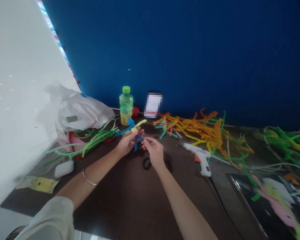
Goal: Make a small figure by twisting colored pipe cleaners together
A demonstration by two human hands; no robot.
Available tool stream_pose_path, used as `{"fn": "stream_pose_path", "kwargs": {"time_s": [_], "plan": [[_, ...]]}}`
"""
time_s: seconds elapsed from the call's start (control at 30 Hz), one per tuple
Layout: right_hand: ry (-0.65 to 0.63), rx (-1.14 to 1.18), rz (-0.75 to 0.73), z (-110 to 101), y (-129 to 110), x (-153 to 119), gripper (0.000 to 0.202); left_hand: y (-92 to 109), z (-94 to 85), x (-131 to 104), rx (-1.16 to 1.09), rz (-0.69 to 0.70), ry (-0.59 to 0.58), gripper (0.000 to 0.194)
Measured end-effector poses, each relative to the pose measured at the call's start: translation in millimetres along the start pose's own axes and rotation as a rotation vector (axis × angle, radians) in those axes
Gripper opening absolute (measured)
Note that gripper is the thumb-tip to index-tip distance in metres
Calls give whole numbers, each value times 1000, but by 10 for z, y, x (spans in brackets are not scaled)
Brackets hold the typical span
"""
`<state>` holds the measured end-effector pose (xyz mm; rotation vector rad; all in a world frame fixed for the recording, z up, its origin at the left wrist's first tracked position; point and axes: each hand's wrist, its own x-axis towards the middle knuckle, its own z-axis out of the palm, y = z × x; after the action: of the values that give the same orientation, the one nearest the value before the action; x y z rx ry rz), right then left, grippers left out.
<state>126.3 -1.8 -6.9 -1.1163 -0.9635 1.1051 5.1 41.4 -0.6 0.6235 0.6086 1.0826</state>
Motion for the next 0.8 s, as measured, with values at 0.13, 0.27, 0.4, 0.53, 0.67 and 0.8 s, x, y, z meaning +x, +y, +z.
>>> {"fn": "stream_pose_path", "kwargs": {"time_s": [0.13,0.27,0.4,0.53,0.67,0.8], "plan": [[105,6,-38,-30,27,40,23,9,-38,57,-48,4,61,27],[112,-35,-57,-25,38,41,23,-1,-47,72,-39,10,88,28],[186,-164,-150,-49,25,14,23,15,-54,86,-2,14,154,28],[293,-376,-327,-31,-46,-46,21,25,-62,106,-26,94,140,32],[165,-539,-552,151,-149,-184,13,18,-65,107,-19,80,105,36],[-273,-699,-755,414,-231,-345,15,-26,-83,137,55,26,102,40]]}}
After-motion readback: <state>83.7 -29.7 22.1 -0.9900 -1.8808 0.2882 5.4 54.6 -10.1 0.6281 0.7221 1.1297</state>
